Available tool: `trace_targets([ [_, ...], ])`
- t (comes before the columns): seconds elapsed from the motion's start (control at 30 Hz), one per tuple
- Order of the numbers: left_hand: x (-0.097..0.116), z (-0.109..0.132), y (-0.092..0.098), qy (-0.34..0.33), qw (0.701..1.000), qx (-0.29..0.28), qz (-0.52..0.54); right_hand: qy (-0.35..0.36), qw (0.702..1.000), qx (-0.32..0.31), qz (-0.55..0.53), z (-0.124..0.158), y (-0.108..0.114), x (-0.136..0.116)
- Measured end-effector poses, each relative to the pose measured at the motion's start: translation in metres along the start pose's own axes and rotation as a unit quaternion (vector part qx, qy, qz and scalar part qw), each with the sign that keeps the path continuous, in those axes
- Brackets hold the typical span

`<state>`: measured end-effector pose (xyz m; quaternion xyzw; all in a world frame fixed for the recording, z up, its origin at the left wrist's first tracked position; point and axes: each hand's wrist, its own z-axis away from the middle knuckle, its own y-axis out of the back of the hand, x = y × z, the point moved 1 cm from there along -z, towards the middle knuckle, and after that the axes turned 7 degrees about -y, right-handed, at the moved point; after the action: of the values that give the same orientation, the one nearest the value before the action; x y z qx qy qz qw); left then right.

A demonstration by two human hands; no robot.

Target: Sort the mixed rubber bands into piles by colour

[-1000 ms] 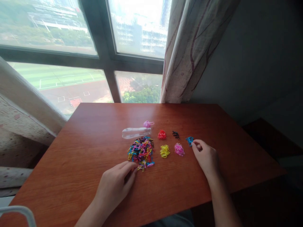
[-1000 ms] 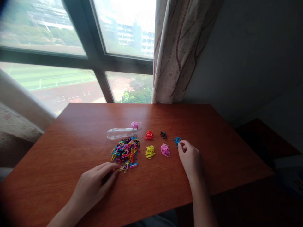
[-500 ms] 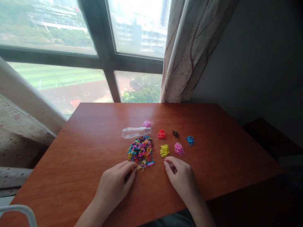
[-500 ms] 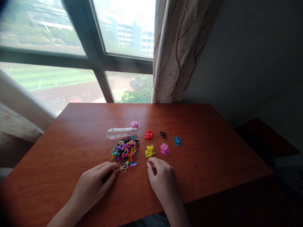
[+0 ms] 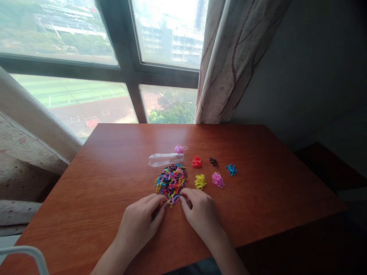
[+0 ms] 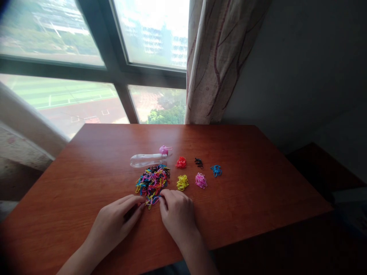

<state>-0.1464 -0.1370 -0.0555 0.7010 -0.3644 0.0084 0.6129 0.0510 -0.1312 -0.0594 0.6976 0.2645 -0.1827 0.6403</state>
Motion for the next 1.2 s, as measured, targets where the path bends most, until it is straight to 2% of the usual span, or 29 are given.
trace_targets([
  [0.43, 0.002, 0.002, 0.003, 0.01, 1.0, 0.008, 0.008, 0.016, 0.998, 0.027, -0.049, 0.006, -0.004, 0.006],
  [0.73, 0.0, 0.003, -0.002, 0.009, 1.0, -0.014, -0.017, 0.024, 0.998, 0.026, -0.047, 0.007, -0.003, 0.005],
  [1.03, 0.0, -0.002, 0.007, 0.031, 0.991, 0.052, 0.121, 0.028, 0.998, 0.029, -0.056, 0.013, -0.002, 0.004],
  [1.2, 0.001, -0.004, 0.009, 0.07, 0.985, 0.045, 0.148, 0.025, 0.998, 0.026, -0.055, 0.014, -0.001, 0.004],
])
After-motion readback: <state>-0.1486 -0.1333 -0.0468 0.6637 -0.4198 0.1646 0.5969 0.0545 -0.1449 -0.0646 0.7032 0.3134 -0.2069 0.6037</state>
